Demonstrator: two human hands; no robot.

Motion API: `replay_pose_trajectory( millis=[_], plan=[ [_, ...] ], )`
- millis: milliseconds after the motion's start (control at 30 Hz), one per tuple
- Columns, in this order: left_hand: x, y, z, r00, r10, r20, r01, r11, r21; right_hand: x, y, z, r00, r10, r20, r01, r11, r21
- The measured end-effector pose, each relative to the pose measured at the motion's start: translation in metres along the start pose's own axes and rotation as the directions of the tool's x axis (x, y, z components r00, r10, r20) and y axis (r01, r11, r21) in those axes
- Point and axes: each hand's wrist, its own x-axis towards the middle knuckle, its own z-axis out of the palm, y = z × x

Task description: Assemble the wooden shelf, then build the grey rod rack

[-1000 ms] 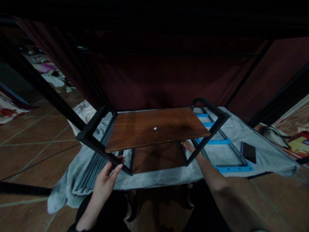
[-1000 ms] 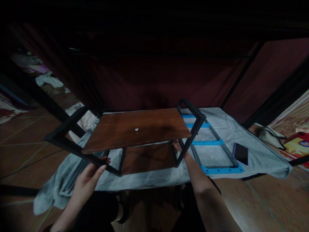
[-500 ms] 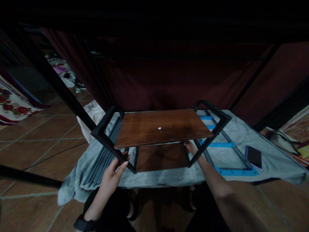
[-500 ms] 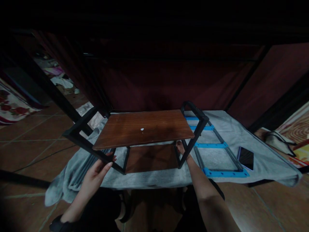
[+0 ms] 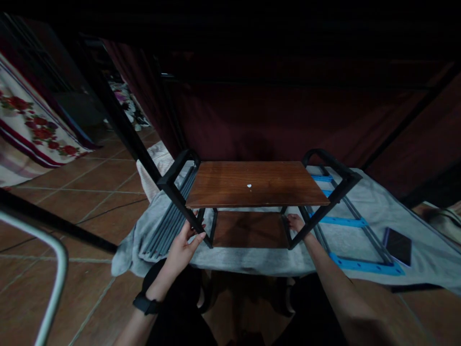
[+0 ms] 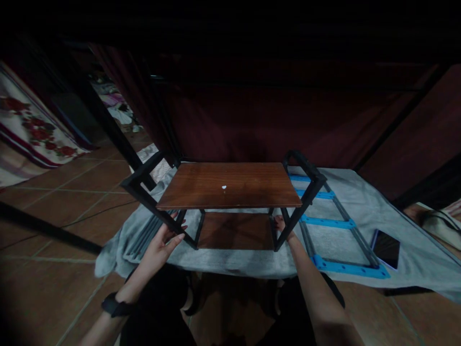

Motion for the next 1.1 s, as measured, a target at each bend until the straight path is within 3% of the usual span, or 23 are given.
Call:
replay_pose_trajectory(
  millis=[200, 400, 533, 667, 733, 800, 933, 1100],
  plan=[
    [-0.005, -0.005, 0.001, 0.998, 0.037, 0.059, -0.039, 0.999, 0.035, -0.021, 0.015, -0.026, 0.995, 0.079, 0.058, -0.082, 0.995, 0.057],
    [-0.003, -0.007, -0.003, 0.997, 0.051, 0.058, -0.056, 0.994, 0.094, -0.056, 0.031, -0.043, 0.997, 0.009, 0.078, -0.001, 0.994, -0.108],
    [-0.004, -0.007, 0.0, 0.996, 0.062, 0.067, -0.068, 0.992, 0.103, -0.083, 0.03, -0.042, 0.991, -0.026, 0.128, 0.048, 0.984, -0.169],
    [-0.008, -0.019, 0.0, 0.997, 0.04, 0.069, -0.041, 0.999, 0.018, -0.093, 0.023, -0.03, 0.999, -0.001, 0.053, 0.012, 0.976, -0.218],
    [-0.01, -0.035, -0.004, 1.0, -0.018, 0.002, 0.018, 0.998, -0.061, -0.092, 0.022, -0.026, 1.0, 0.0, -0.002, 0.0, 0.968, -0.25],
    [-0.012, -0.056, -0.005, 0.984, -0.153, -0.093, 0.142, 0.983, -0.115, -0.09, 0.023, -0.025, 1.0, -0.011, -0.019, 0.006, 0.964, -0.267],
    [-0.015, -0.1, 0.008, 0.883, -0.448, -0.139, 0.429, 0.891, -0.148, -0.088, 0.028, -0.028, 0.999, -0.015, -0.031, 0.006, 0.956, -0.293],
    [-0.019, -0.122, 0.037, 0.863, -0.496, -0.093, 0.477, 0.862, -0.174, -0.09, 0.029, -0.028, 0.998, -0.01, -0.06, -0.011, 0.942, -0.336]
  ],
)
